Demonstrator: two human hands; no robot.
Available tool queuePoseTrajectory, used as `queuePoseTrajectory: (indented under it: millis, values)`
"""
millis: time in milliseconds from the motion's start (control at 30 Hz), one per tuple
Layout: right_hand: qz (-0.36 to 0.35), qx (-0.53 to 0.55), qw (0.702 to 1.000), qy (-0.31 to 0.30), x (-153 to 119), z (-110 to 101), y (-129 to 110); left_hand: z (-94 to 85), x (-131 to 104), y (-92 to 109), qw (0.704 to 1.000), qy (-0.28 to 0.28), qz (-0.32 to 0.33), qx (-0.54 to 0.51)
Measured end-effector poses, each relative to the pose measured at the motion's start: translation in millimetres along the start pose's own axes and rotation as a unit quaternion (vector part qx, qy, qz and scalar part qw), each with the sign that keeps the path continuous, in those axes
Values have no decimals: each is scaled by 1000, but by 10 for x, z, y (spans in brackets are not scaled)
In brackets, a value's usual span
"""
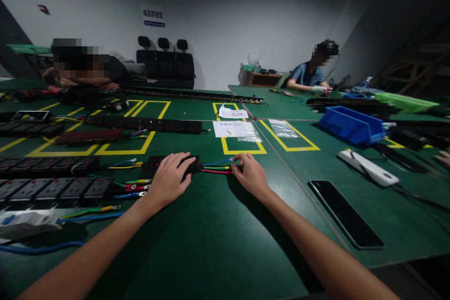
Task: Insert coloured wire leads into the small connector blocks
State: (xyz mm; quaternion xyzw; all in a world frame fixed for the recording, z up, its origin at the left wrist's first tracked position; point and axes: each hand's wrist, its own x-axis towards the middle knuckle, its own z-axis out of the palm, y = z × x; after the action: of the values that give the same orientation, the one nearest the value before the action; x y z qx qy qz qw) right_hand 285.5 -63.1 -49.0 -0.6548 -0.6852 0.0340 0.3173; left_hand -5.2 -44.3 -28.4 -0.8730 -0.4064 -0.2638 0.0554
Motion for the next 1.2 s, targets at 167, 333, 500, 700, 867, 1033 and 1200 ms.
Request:
queuePoseTrajectory:
  millis: [167, 333, 500, 700, 867, 1033, 1200]
  values:
    - [-34, 34, 999, 13, -1, 27, 7, -6, 1, 1, 1000, -5, 0, 7]
    - [-49, 23, 998, 18, -13, 24, -21, -17, 5, 7, 1000, -10, 1, 14]
    - [-27, 24, 999, 20, -14, 3, -32, -17, 4, 4, 1000, -14, 1, 18]
    - [-22, 44, 998, 36, 3, 2, -7, -10, 6, 0, 1000, -13, 2, 18]
    - [-26, 61, 997, 31, 5, -1, -17, -11, 6, -1, 1000, -15, 1, 22]
    - [-20, 61, 998, 28, 6, 0, -16, -21, 8, 4, 1000, -18, 0, 22]
    - [-16, 57, 998, 16, 3, 22, 15, -18, 8, 6, 1000, -16, -2, 18]
